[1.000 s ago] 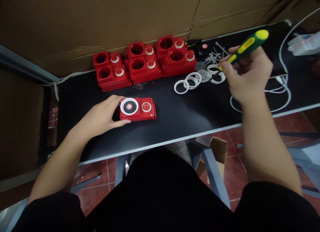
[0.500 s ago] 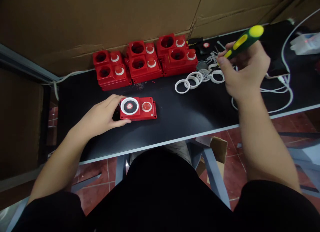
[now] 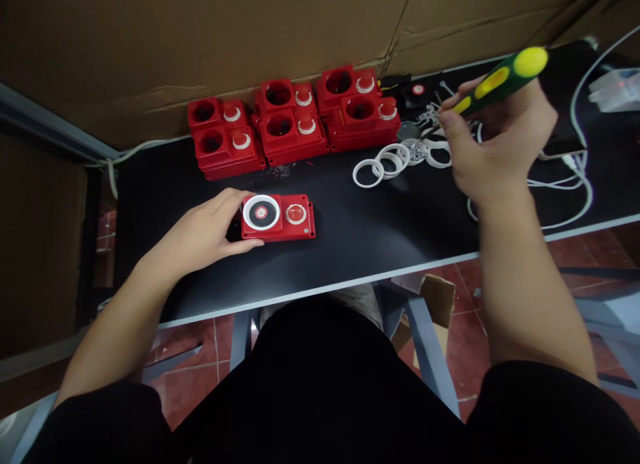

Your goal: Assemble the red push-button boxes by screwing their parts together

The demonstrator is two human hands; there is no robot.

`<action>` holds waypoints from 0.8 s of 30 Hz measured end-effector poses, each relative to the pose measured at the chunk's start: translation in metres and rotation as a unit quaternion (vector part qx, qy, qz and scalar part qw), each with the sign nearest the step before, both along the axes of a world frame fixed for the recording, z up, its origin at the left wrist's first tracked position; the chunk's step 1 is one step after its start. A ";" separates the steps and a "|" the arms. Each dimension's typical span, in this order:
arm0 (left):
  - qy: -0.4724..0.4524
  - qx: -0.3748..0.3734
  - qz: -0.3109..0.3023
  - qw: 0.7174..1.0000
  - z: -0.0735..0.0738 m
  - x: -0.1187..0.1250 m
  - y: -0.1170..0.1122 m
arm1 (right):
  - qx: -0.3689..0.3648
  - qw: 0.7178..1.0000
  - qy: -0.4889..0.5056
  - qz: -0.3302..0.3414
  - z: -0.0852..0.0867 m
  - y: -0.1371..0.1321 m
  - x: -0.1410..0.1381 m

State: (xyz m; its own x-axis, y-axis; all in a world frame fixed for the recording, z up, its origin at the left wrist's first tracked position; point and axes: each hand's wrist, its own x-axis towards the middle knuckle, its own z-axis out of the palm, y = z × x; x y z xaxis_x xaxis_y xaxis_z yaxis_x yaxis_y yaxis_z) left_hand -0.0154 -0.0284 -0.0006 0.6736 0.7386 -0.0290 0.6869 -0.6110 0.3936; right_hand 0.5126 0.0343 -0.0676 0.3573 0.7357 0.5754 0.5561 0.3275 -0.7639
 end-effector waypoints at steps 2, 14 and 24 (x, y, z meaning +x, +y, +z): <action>0.001 -0.002 0.001 1.000 0.000 0.000 0.000 | 0.022 1.000 -0.001 0.014 0.005 -0.002 -0.004; -0.006 -0.008 0.006 1.000 0.002 0.002 -0.001 | -0.018 0.999 0.004 -0.041 -0.001 0.000 -0.005; -0.005 -0.009 0.007 1.000 0.002 0.001 -0.001 | 0.032 0.999 0.019 -0.009 0.006 0.006 0.005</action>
State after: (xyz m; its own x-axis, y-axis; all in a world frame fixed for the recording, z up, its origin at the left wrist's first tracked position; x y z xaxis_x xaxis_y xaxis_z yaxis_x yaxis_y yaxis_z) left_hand -0.0143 -0.0299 0.0009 0.6627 0.7480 -0.0360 0.6922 -0.5936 0.4104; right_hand 0.5172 0.0401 -0.0619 0.3930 0.6914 0.6062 0.5335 0.3655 -0.7627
